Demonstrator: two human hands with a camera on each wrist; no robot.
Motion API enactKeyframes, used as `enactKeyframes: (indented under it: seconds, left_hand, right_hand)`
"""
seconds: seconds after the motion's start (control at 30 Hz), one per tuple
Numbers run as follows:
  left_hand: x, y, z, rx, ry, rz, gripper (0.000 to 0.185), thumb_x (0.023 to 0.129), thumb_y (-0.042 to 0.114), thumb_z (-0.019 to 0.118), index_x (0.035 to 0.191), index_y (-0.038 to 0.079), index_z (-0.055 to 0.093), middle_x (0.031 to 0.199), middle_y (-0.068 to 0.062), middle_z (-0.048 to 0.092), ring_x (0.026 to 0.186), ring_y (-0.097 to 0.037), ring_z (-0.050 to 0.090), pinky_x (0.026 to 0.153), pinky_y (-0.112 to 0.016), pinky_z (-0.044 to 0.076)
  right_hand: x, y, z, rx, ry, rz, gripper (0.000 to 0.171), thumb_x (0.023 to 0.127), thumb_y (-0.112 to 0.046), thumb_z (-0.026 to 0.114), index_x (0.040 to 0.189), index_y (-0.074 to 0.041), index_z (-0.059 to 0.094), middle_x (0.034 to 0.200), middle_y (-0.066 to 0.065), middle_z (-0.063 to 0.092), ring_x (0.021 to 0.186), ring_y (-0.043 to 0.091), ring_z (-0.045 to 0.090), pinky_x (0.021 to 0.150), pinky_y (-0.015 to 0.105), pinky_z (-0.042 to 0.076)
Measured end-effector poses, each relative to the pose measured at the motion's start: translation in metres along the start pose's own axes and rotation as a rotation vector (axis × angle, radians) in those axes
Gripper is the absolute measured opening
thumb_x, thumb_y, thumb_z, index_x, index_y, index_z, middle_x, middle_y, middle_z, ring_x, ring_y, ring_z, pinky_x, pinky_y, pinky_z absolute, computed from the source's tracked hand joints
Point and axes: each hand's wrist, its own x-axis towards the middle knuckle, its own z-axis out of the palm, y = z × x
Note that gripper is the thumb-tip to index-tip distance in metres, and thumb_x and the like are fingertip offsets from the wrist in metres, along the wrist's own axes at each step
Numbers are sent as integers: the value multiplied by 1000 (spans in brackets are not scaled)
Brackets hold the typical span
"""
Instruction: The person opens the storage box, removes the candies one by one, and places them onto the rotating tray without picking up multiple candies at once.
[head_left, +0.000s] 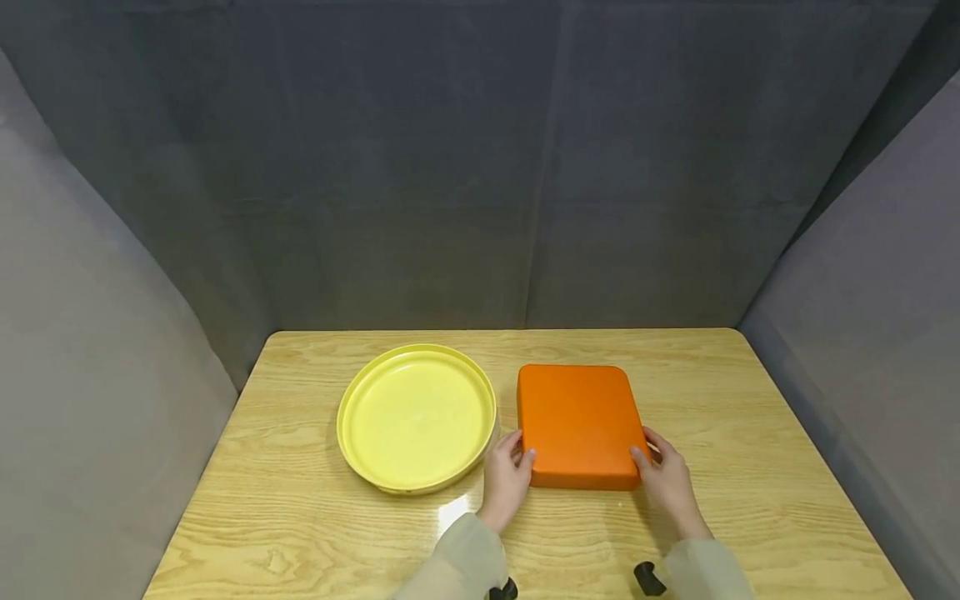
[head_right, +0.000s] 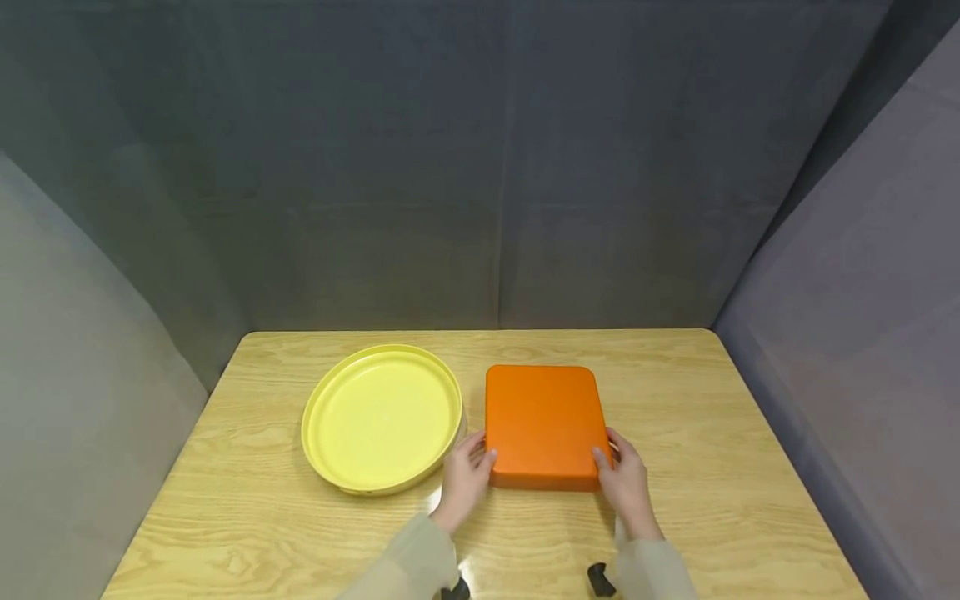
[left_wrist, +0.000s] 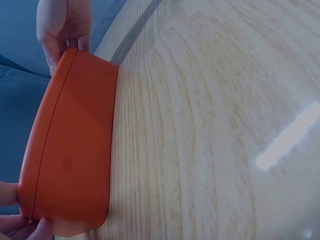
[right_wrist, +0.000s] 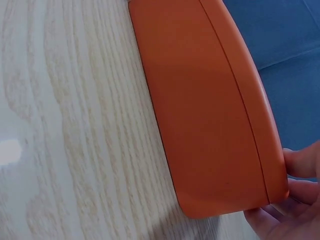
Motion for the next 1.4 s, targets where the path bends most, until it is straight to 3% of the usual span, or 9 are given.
enactKeyframes:
  seconds: [0.13, 0.33, 0.53, 0.67, 0.87, 1.03, 1.27, 1.4]
  left_hand:
    - [1, 0, 0, 2, -1, -8, 34, 83, -4, 60, 115, -16, 53, 107, -25, 58, 94, -31, 61, 78, -26, 52]
    - [9, 6, -4, 14, -29, -91, 43, 79, -2, 63, 118, -15, 50, 104, -22, 58, 93, -30, 59, 78, -33, 52]
    - [29, 16, -10, 145, -84, -159, 55, 74, 2, 64, 125, -11, 47, 116, -21, 54, 106, -33, 53, 86, -41, 47]
    - [48, 22, -9, 217, -133, -185, 50, 77, 6, 63, 123, -7, 50, 114, -19, 56, 102, -29, 56, 82, -39, 49]
    - [77, 25, -5, 260, -206, -175, 37, 83, 6, 58, 119, -5, 54, 99, -13, 63, 80, -17, 60, 71, -29, 51]
    - [94, 27, -4, 309, -198, -226, 31, 86, 11, 59, 113, -3, 57, 91, -10, 64, 72, -14, 59, 66, -27, 51]
    - [107, 31, -3, 342, -188, -283, 20, 86, 14, 60, 96, -2, 64, 75, -7, 63, 59, -13, 57, 55, -23, 48]
    - [111, 30, -3, 361, -188, -318, 25, 86, 16, 61, 102, -3, 63, 79, -10, 64, 62, -15, 58, 60, -26, 51]
  right_hand:
    - [0, -2, -3, -13, -12, -11, 52, 96, -13, 45, 140, 7, 26, 141, 29, 28, 124, 43, 36, 95, 46, 39]
    - [3, -4, -12, -58, -75, -41, 52, 95, -14, 48, 138, 9, 28, 137, 32, 32, 119, 44, 41, 89, 42, 46]
    - [18, -7, -24, -86, -213, -69, 61, 94, -24, 50, 137, 12, 26, 135, 34, 31, 116, 47, 42, 87, 43, 47]
    - [31, -19, -31, -130, -260, -66, 61, 95, -21, 48, 136, 16, 23, 133, 36, 32, 117, 48, 39, 91, 50, 42]
    - [53, -34, -36, -178, -247, -65, 60, 94, -19, 48, 135, 18, 22, 129, 37, 35, 118, 48, 36, 96, 55, 34]
    - [69, -40, -36, -191, -247, -57, 59, 94, -17, 47, 134, 19, 22, 130, 38, 34, 119, 48, 35, 98, 55, 32]
    - [85, -43, -35, -156, -242, -24, 57, 93, -13, 47, 133, 20, 24, 128, 39, 36, 115, 46, 41, 93, 49, 41]
    - [92, -46, -35, -124, -264, 14, 56, 94, -13, 46, 135, 18, 22, 132, 37, 32, 118, 46, 39, 95, 49, 39]
